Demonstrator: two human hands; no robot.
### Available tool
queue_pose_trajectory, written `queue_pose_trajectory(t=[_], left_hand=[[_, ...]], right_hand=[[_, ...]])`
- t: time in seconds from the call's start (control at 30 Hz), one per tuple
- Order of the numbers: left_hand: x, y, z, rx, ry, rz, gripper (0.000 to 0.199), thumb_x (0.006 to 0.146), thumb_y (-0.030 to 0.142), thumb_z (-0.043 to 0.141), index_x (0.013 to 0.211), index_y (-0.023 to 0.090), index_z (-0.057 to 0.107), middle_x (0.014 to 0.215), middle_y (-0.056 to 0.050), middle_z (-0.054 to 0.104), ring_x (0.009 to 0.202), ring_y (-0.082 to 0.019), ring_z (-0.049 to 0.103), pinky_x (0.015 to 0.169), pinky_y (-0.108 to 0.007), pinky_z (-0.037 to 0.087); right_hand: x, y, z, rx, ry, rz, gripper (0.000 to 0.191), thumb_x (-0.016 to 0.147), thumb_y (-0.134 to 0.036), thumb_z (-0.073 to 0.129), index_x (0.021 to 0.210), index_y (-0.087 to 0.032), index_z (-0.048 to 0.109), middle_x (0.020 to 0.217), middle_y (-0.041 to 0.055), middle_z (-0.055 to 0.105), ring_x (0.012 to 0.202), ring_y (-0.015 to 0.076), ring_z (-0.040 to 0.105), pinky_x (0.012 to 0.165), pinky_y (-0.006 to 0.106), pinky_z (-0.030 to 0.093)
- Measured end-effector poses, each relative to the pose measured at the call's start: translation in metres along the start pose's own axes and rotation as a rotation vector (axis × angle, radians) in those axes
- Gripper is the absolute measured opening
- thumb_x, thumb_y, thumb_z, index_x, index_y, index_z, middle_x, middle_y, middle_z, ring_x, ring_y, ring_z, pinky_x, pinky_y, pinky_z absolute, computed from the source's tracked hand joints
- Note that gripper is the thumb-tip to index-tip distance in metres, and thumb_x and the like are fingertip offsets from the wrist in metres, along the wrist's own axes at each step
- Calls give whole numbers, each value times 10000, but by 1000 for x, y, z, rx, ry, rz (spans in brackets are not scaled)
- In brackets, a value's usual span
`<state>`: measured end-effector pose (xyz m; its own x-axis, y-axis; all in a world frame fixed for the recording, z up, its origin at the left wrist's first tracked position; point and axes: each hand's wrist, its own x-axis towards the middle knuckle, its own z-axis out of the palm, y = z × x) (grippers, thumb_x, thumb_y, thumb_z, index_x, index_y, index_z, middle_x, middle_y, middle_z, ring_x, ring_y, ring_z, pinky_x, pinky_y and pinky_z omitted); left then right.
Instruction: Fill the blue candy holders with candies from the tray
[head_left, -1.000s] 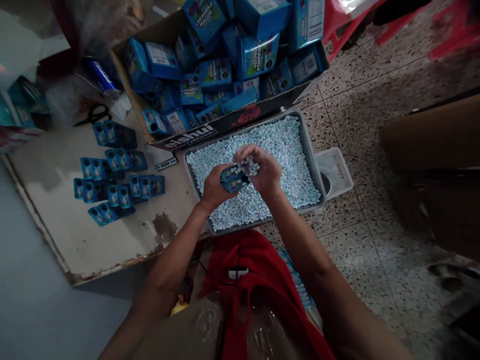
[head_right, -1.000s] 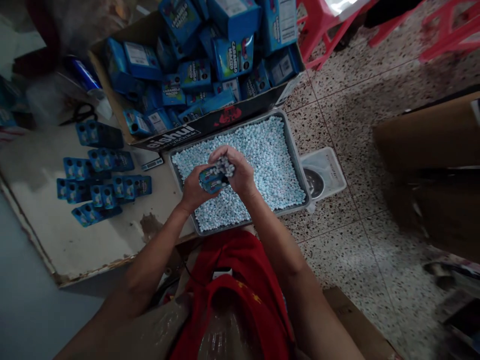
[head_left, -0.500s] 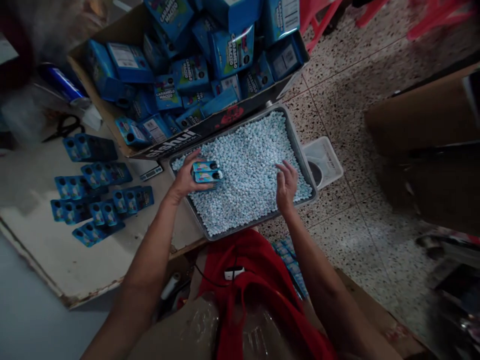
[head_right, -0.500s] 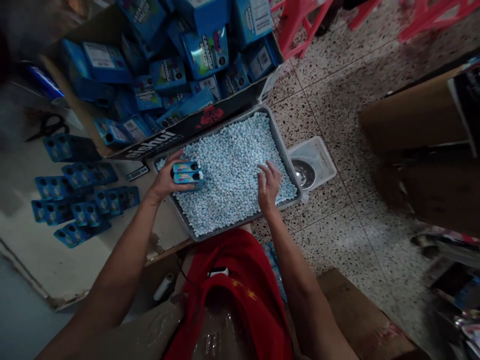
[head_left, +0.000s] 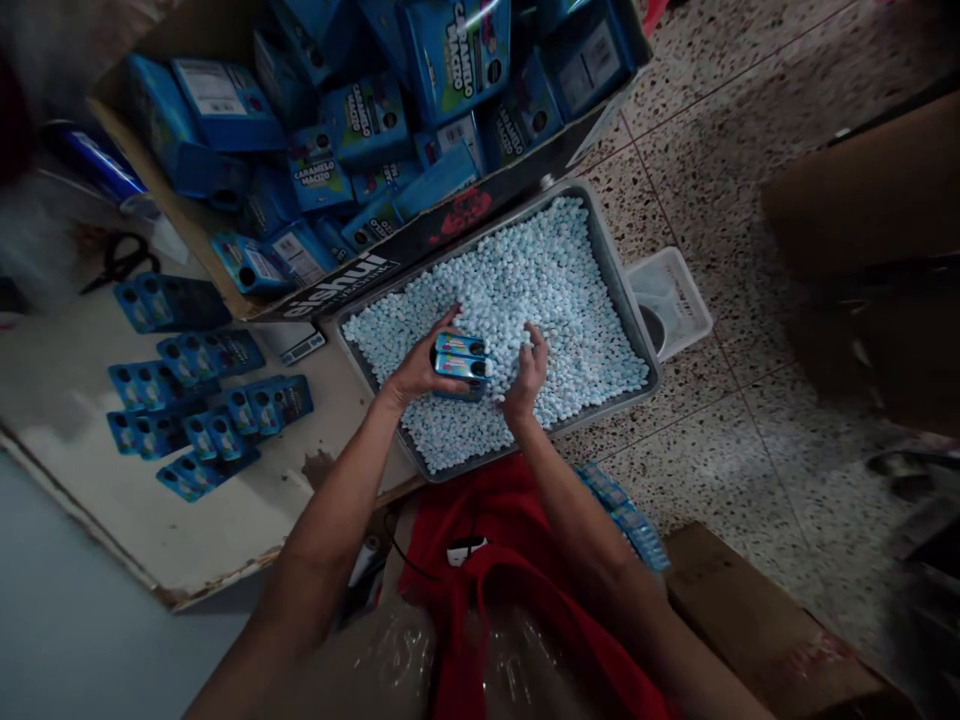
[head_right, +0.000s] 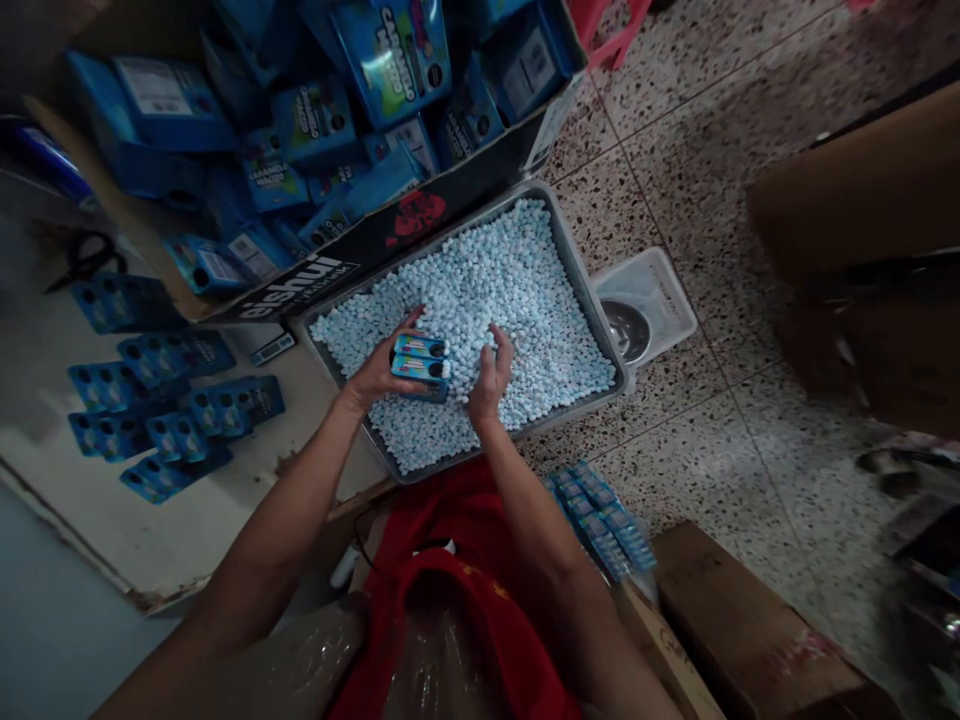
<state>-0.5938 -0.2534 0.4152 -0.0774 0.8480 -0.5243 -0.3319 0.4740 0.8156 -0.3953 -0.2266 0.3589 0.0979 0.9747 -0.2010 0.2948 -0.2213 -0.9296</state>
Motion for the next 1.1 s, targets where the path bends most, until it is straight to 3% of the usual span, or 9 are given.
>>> queue_pose_trajectory(t=[0.1,0.2,0.3,0.47,0.63,0.7,0.8,0.93,1.1], left_hand=[[-2,-5,9,105,-133,42,858,292,212,1053,1098,180,761,1634,-184,526,1203,-364,729,955,-401,614],[-12,0,9,340,-235,198,854,401,317,1058,1176,197,720,1687,-187,456,1417,-407,607,1124,-485,548],[-29,9,-2,612,-161,369,797,506,352,1034,1220,223,705,1691,-171,431,1552,-405,465,1242,-531,451],[-52,14,-22,881,76,403,742,606,263,947,1291,214,666,1299,-104,704,1228,-317,703,1082,-446,569],[-52,11,-16,842,191,488,725,621,272,960,1281,219,665,1212,-67,730,1115,-288,742,980,-410,608],[-50,7,-11,793,258,569,730,636,269,965,1293,225,651,1234,-78,726,1139,-293,738,994,-425,607],[-48,-2,-7,760,242,667,770,635,284,974,1320,229,626,1259,-89,725,1175,-302,731,1024,-439,600],[-45,-11,-11,761,264,644,820,643,350,981,1357,229,595,1344,-115,706,1259,-322,704,1092,-469,569],[-42,-11,-12,775,254,649,791,646,368,974,1336,254,605,1349,-111,705,1297,-326,682,1135,-497,544]], right_hand=[[18,-8,6,375,-49,268,577,969,-615,403,1287,-218,675,1390,132,708,1423,270,613,1216,548,495],[35,-23,12,768,-154,593,473,855,-634,560,1090,-259,728,1148,66,802,1250,280,722,1092,511,608],[41,-48,15,890,-266,726,392,759,-594,662,967,-268,727,970,48,807,1144,300,756,1008,513,643],[27,-106,10,806,-450,551,476,754,-704,646,959,-285,744,1033,72,802,1216,344,726,972,527,630],[10,-148,3,734,-533,262,467,794,-721,607,933,-293,732,1194,61,777,1291,337,694,1071,539,576],[8,-156,2,731,-550,173,434,834,-694,583,946,-302,729,1212,44,775,1269,327,706,1099,563,555],[8,-164,1,769,-558,114,374,876,-620,556,971,-309,742,1238,23,780,1157,294,749,1074,554,564],[9,-170,-1,801,-572,121,399,875,-611,550,991,-292,759,1258,31,785,998,261,773,1001,522,596],[9,-171,-1,724,-584,52,499,890,-734,524,980,-298,749,1154,41,785,1081,279,752,1082,534,556]])
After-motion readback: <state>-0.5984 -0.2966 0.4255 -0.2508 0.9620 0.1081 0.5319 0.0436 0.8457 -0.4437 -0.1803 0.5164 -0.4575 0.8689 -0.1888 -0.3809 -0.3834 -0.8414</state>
